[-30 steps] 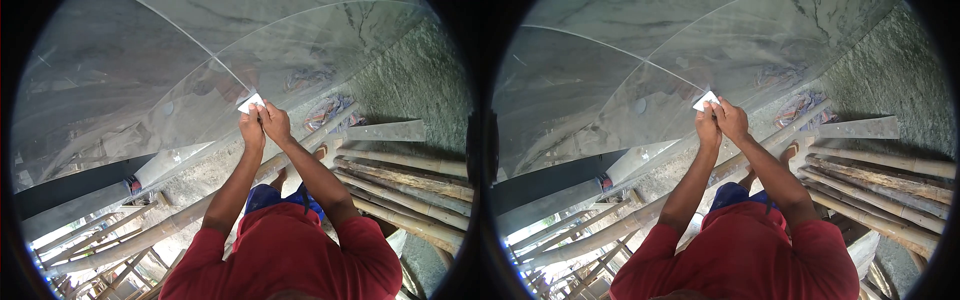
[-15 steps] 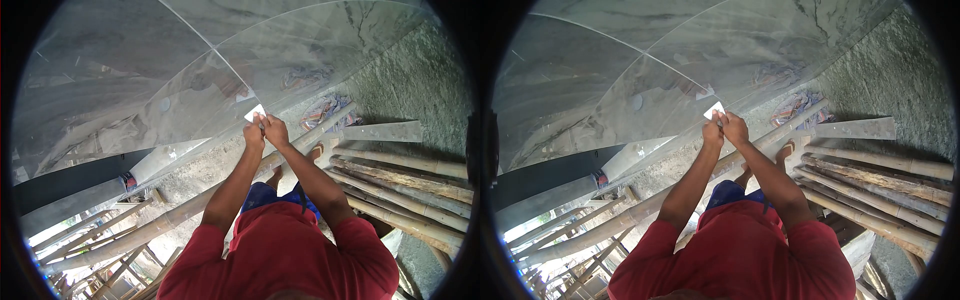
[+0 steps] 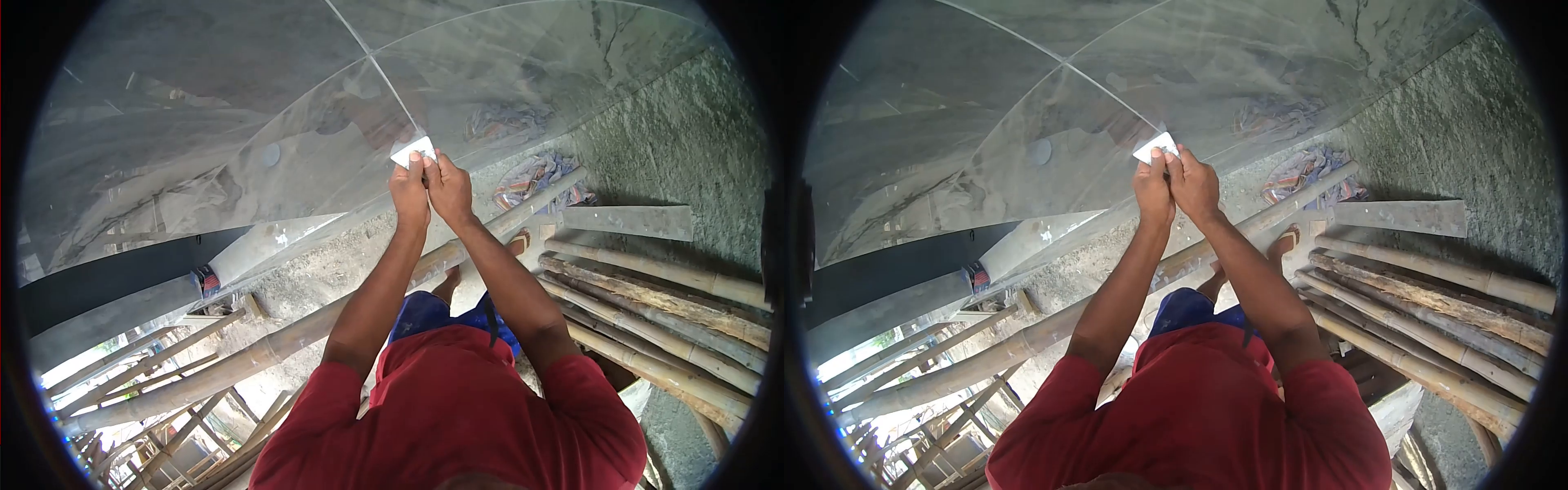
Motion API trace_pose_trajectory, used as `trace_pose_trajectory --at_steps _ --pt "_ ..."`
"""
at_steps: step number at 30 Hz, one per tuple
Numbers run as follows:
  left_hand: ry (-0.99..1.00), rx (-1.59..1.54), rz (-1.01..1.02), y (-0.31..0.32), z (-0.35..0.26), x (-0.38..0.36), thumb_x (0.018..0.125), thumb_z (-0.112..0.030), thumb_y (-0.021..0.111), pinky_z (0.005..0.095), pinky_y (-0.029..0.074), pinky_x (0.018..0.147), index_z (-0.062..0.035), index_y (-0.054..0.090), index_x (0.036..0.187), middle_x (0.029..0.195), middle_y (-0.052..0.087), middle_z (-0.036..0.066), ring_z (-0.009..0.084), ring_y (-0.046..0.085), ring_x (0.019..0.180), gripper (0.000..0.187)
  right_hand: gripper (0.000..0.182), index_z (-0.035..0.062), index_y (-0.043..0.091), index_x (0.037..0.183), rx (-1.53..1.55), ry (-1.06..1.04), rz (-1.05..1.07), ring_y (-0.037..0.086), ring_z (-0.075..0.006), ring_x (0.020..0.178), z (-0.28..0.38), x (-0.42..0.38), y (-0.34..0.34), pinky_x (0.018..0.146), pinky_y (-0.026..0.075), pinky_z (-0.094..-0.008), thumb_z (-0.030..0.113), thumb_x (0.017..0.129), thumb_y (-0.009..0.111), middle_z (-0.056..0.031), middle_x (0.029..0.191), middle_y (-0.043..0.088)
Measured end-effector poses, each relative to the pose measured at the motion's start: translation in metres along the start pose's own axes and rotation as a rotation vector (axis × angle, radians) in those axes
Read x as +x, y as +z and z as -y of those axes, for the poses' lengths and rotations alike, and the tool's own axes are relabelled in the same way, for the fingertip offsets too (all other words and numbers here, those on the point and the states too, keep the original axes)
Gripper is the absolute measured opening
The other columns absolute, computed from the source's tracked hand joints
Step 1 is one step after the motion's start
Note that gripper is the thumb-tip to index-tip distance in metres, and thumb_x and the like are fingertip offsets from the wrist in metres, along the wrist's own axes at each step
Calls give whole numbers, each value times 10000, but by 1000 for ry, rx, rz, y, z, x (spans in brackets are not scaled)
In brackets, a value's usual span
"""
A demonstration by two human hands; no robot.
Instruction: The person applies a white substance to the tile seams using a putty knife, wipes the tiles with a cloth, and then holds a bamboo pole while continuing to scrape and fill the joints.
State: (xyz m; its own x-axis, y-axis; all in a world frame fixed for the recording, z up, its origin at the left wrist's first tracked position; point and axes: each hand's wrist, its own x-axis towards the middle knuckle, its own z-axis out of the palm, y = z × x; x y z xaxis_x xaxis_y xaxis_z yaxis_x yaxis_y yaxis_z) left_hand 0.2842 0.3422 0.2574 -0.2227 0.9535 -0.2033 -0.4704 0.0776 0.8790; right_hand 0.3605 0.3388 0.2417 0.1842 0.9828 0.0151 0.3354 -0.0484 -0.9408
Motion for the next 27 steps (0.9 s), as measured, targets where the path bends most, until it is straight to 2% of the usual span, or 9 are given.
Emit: trace_pose_trajectory --at_steps 1,3,8,15,18,20,22,25,27 --pt "-108 39 -48 -14 21 6 1056 -269 563 279 502 740 6 606 1198 1013 658 35 114 606 857 312 394 -5 660 1059 1 -4 -5 692 -339 643 -14 0 4 598 513 -406 373 1041 548 -200 722 677" --pt "-270 108 -172 -26 46 2 1062 -252 547 321 524 795 1 575 1266 1073 644 60 158 622 911 326 463 45 686 1170 -110 192 78 693 -440 774 -37 -10 7 667 534 -503 453 1004 543 -242 796 690" --pt "-101 -16 49 -13 21 5 1066 -257 537 284 522 748 -19 580 1163 998 620 28 114 607 861 260 465 61 689 1167 -76 106 56 688 -453 792 -20 -7 -5 683 534 -516 469 1001 540 -246 804 690" --pt "-186 14 -29 -21 40 7 1066 -279 543 289 530 738 -24 582 1163 995 622 33 124 618 858 275 405 25 671 1103 -41 62 -13 675 -414 678 -36 -6 8 593 500 -453 404 1029 550 -213 705 655" --pt "-159 -1 -46 -15 30 5 1066 -282 544 294 537 735 -27 566 1191 997 625 40 130 624 866 285 468 41 683 1182 -62 158 85 695 -428 784 -16 -2 -6 683 530 -512 447 1015 521 -224 793 700" --pt "-82 -75 49 -13 18 6 1068 -278 541 300 541 738 -34 561 1203 1010 634 45 134 629 872 280 472 47 682 1200 -49 43 92 696 -435 800 -7 4 -8 699 536 -510 449 1015 518 -233 815 704" --pt "-97 -62 51 -18 24 12 1069 -273 539 302 541 739 -32 569 1198 1025 641 47 139 634 872 275 463 45 680 1202 -55 77 122 693 -444 825 -17 6 -5 717 541 -509 438 1014 523 -240 856 708" --pt "-353 40 -45 -53 65 16 1066 -270 544 305 538 749 -19 581 1208 1039 647 48 144 636 899 291 437 43 683 1139 -35 113 87 686 -425 774 -59 -10 12 674 518 -485 437 1017 538 -224 795 686" --pt "-326 25 -101 -45 69 -1 1067 -270 543 307 538 752 -20 580 1212 1036 645 47 142 635 905 291 452 50 691 1136 -123 276 133 687 -429 801 -64 -21 10 693 524 -488 455 1014 530 -228 830 696"
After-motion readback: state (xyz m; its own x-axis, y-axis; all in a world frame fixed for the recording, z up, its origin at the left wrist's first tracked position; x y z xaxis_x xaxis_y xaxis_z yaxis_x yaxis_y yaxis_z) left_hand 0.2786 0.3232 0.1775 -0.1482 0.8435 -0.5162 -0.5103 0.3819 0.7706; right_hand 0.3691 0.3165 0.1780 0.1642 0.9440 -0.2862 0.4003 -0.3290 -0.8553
